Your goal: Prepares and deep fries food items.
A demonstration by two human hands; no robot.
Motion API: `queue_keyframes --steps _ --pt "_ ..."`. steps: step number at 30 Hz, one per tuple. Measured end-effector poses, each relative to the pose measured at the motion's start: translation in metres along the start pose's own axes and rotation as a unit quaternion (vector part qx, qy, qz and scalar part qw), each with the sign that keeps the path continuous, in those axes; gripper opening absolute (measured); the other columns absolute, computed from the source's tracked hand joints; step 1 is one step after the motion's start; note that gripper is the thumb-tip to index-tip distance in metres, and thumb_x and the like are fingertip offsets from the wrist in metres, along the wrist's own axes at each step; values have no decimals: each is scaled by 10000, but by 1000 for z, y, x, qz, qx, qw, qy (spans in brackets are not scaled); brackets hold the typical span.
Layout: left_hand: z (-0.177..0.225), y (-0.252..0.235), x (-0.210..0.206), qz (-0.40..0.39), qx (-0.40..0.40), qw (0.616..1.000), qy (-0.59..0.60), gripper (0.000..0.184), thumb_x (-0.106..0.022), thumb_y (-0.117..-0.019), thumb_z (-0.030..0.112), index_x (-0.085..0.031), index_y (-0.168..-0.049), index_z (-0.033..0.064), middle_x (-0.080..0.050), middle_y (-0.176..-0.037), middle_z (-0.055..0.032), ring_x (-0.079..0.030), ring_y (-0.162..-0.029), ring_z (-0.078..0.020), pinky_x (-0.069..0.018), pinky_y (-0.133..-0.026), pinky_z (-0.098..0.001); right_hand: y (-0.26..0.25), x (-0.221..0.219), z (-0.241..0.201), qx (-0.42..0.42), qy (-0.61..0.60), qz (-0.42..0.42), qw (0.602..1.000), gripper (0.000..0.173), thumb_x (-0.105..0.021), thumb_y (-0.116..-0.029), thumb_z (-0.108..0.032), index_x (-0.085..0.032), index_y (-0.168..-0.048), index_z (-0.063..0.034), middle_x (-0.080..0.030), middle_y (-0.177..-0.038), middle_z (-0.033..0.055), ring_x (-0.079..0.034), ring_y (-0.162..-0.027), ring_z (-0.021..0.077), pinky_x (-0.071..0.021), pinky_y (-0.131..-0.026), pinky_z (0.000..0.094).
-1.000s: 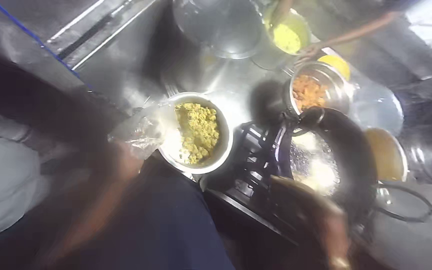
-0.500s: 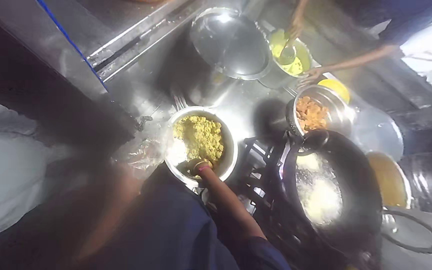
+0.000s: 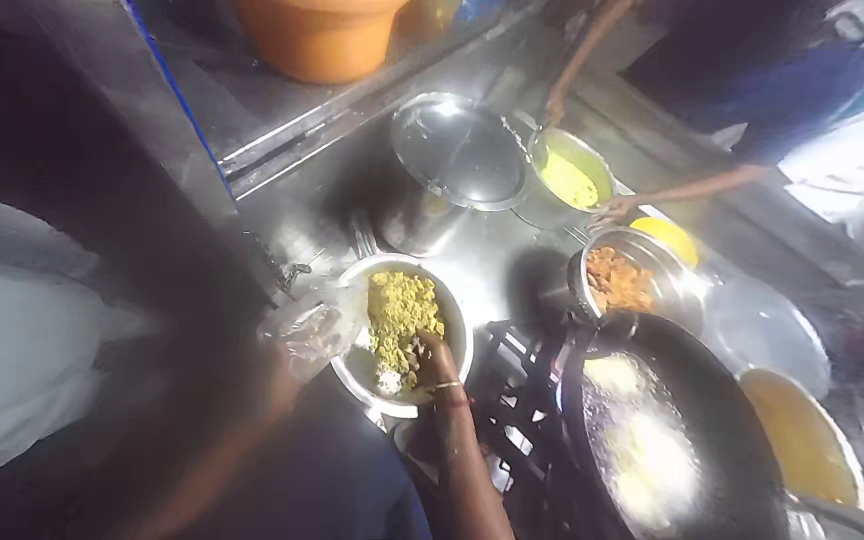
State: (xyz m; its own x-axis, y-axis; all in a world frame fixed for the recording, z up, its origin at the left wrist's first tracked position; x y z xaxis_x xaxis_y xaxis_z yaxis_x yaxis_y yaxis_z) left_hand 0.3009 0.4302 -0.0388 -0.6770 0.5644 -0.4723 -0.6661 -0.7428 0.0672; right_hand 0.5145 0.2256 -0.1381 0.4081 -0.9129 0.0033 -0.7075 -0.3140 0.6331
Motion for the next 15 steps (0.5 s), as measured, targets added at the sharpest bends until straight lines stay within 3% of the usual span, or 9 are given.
queue_keyframes --steps 2,3,5,7,10,11,12,13,15 --pt "-7 1 -9 26 55 998 -25 643 -422 -1039 557 -470 -1349 -5 -707 -1146 -4 -687 -1072 -80 -597 -936 -320 0 -1 3 32 -1 -29 999 230 -515 -1057 -114 -642 -1165 45 -713 -926 95 -677 -727 130 -588 -646 298" --pt "-11 1 -13 33 86 995 -39 586 -308 -1077 444 -425 -1384 -42 -673 -1176 -42 -668 -1084 -76 -586 -946 -313 2 -1 5 51 8 -26 998 249 -522 -1064 -139 -633 -1173 55 -696 -895 89 -654 -699 123 -575 -627 294" --pt "-18 -1 -22 30 114 991 -63 563 -197 -1104 352 -394 -1425 -67 -624 -1249 -93 -626 -1141 -67 -546 -996 -293 9 6 7 82 5 40 996 426 -426 -1109 -350 -609 -923 -13 -586 -649 22 -541 -498 100 -503 -471 288" --pt "-22 -5 -36 6 112 991 -78 597 -170 -1101 367 -380 -1437 -80 -581 -1308 -115 -576 -1202 -45 -498 -1044 -262 19 5 -7 118 -62 83 988 570 -289 -1115 -488 -477 -701 -145 -444 -499 -46 -404 -370 84 -391 -360 268" --pt "-31 -3 -57 -25 119 989 -80 627 -165 -1107 386 -368 -1459 -92 -550 -1386 -142 -542 -1269 -40 -468 -1078 -250 50 -9 -44 250 -83 92 960 511 -228 -1113 -389 -508 -753 -160 -459 -522 -87 -444 -405 43 -426 -398 226" --pt "-33 0 -65 -40 119 988 -85 625 -163 -1110 377 -363 -1457 -103 -543 -1396 -142 -530 -1278 -24 -455 -1083 -235 62 -19 -52 294 -66 65 951 492 -232 -1097 -393 -580 -898 -109 -571 -652 -71 -556 -531 37 -514 -510 230" --pt "-33 3 -73 -61 117 987 -94 632 -172 -1106 376 -356 -1450 -122 -542 -1389 -140 -523 -1274 -3 -448 -1084 -215 73 -30 -56 328 -49 13 943 591 -255 -1091 -451 -634 -1110 2 -704 -911 22 -682 -776 89 -602 -717 293" --pt "-31 6 -81 -84 109 985 -101 636 -197 -1104 383 -366 -1422 -141 -555 -1349 -122 -526 -1245 22 -448 -1067 -191 86 -44 -57 352 -20 -49 935 750 -251 -1081 -554 -554 -1333 83 -688 -1220 121 -685 -1059 136 -582 -941 335" --pt "-28 16 -94 -115 82 985 -97 600 -322 -1104 398 -472 -1315 -144 -635 -1198 -34 -575 -1122 71 -478 -1007 -158 115 -73 -53 391 47 -114 912 1010 -214 -1023 -713 -309 -1514 165 -446 -1555 245 -492 -1409 159 -394 -1188 315"
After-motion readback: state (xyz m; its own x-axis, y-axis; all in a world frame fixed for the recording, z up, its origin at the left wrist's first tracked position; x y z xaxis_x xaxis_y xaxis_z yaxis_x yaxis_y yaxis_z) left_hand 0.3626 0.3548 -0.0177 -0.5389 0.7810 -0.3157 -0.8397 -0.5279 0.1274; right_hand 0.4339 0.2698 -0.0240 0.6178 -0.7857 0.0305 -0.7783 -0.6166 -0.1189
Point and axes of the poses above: each hand's wrist, its own y-axis away from the middle knuckle, its own x-axis out of the back of the hand, z = x × y, the point moved 7 cm from there along -y, towards the middle knuckle
